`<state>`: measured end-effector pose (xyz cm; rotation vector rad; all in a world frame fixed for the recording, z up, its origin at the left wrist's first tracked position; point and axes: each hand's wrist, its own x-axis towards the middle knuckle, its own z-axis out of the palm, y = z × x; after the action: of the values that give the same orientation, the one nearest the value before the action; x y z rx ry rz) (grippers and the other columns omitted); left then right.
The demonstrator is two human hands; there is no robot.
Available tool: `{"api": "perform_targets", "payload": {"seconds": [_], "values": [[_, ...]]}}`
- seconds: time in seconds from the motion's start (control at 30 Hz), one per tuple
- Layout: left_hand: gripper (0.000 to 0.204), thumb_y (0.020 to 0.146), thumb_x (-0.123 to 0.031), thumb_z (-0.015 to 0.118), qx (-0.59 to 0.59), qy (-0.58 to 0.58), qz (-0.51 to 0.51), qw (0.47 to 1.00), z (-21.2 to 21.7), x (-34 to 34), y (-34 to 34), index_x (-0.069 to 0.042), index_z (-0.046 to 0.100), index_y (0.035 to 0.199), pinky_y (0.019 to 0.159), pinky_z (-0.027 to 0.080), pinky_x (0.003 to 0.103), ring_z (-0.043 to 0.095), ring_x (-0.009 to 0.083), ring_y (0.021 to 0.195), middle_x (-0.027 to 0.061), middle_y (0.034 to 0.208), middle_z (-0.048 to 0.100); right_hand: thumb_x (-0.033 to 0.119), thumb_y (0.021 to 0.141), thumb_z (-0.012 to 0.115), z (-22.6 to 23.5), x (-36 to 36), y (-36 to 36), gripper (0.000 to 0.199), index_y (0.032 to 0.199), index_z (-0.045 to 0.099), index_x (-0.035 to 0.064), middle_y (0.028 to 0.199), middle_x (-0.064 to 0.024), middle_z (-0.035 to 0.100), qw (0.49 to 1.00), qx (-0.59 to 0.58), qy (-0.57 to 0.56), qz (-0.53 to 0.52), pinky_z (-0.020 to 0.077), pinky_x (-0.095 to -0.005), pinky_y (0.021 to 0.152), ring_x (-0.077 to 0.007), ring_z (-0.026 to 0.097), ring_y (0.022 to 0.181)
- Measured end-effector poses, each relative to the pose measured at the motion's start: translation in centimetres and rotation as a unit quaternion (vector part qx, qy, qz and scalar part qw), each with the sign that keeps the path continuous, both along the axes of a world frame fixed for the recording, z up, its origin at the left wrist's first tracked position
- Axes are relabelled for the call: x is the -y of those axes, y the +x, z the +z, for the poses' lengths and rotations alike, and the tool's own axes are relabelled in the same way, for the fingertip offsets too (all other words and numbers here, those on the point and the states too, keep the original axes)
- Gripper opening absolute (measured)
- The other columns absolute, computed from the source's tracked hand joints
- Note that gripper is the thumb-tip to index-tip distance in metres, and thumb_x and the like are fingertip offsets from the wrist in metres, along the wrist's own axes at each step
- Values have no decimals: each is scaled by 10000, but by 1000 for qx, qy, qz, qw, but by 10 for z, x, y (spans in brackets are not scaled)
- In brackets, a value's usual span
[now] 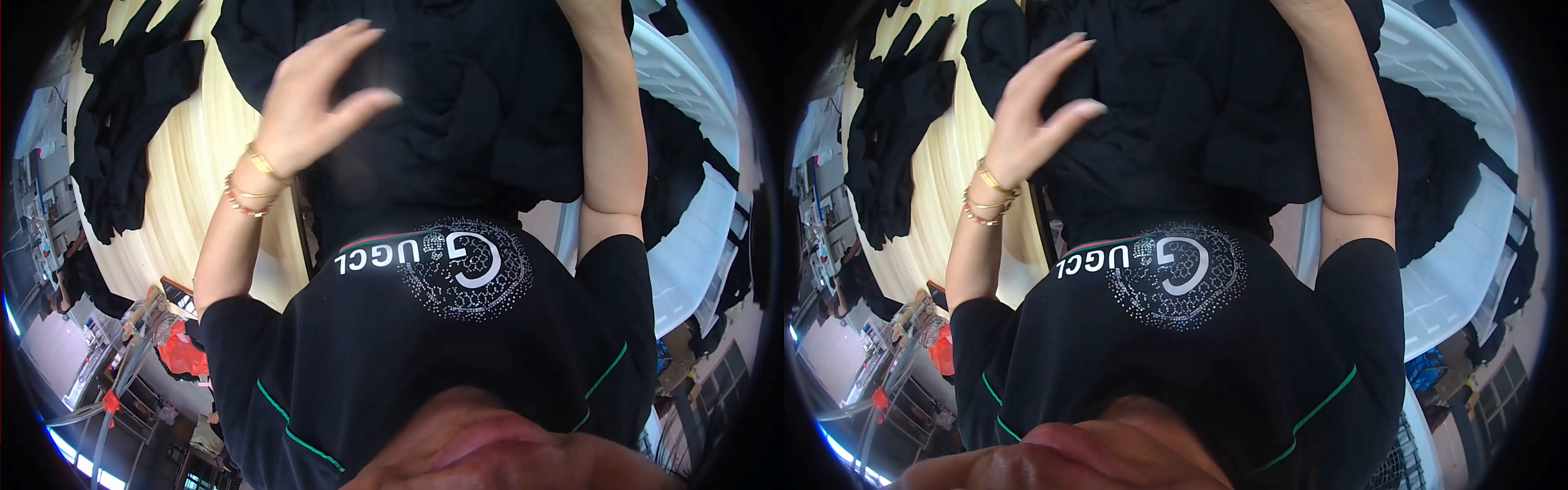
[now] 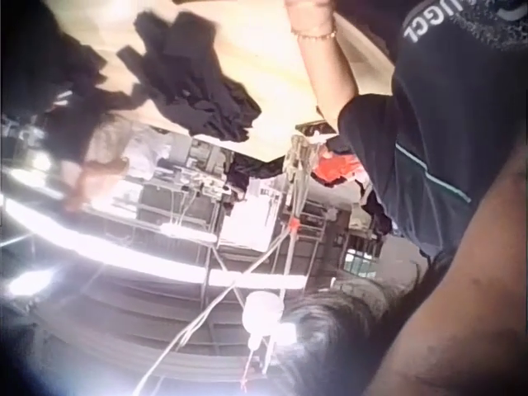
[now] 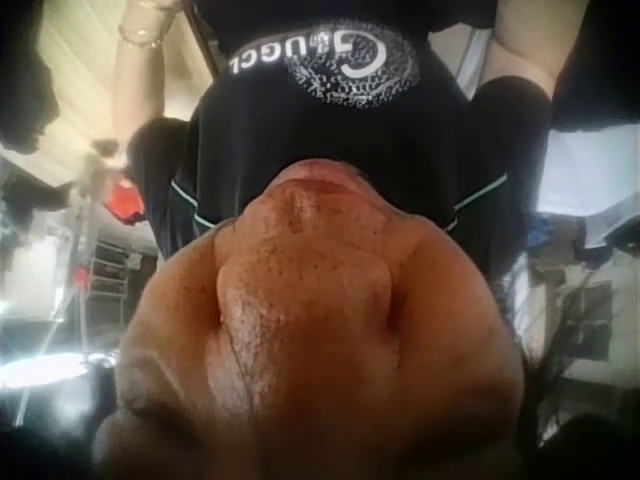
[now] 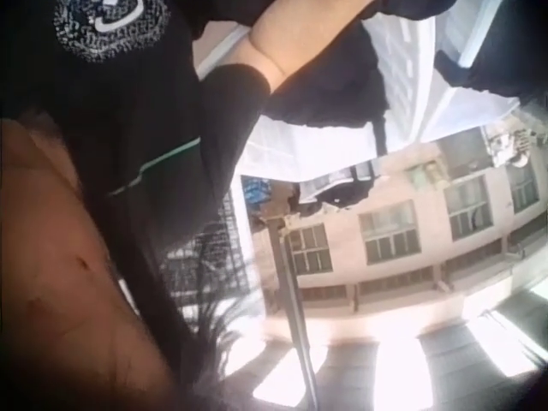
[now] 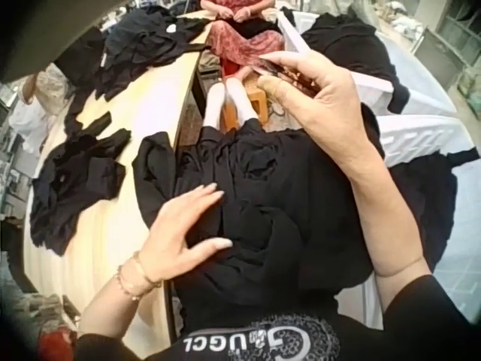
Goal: The recorder is trimming excess threads from black garments and sorting them into bins.
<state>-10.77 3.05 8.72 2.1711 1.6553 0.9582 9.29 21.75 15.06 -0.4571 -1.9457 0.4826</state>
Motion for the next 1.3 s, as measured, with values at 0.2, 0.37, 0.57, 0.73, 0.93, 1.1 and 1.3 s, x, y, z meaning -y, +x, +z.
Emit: {"api": "perform_targets", "payload": {"seconds": [0.2,0.37,0.57,0.73,0.93,1.1,1.3], "values": [[277,815,-127,726,39,-29,-50,998,10,-4,18,-22,609,1043,786,497,325,631,257,879,107,965,632,88,859,711,-8,2,-4,271,1098,660,-30,861,-21,660,979,28,-176,101,452,-204,637,-58,573,732],[275,899,-15,633,329,96,147,928,50,12,-55,8,590,1170,802,509,202,637,109,928,75,1018,669,75,858,710,-1,4,-2,284,1115,656,-33,920,-28,682,970,11,-218,111,474,-195,678,-66,607,785],[144,913,-88,623,684,194,180,679,94,42,-161,-14,617,1036,829,543,359,678,209,877,116,1014,689,140,875,699,15,10,6,265,1106,677,12,862,29,670,946,-5,-321,42,349,-171,543,-4,478,626],[272,870,-43,652,377,233,418,792,67,62,-203,14,591,1128,891,505,365,635,210,977,123,1024,649,122,869,700,2,2,3,260,1099,678,4,911,-6,675,964,7,-254,75,427,-187,646,-43,558,724],[554,805,-166,761,175,-46,218,959,35,69,-101,-72,534,1302,1066,354,357,461,242,1270,101,1323,526,95,866,694,-1,6,2,261,1095,664,-27,940,-39,681,950,20,-300,87,468,-201,720,-75,611,820],[683,724,-363,780,-162,-70,38,984,16,58,-27,-163,532,1328,1135,181,567,327,301,1390,73,1334,526,88,863,698,-2,14,-4,249,1077,668,-37,917,-34,681,944,66,-311,92,472,-196,699,-70,612,798],[261,748,-18,657,-171,-56,-1,984,28,54,-43,-146,690,973,1126,211,555,589,225,1002,22,947,617,145,794,767,3,46,-21,304,1042,677,-6,828,-8,644,914,258,-275,151,463,-225,637,-78,556,714]]}}
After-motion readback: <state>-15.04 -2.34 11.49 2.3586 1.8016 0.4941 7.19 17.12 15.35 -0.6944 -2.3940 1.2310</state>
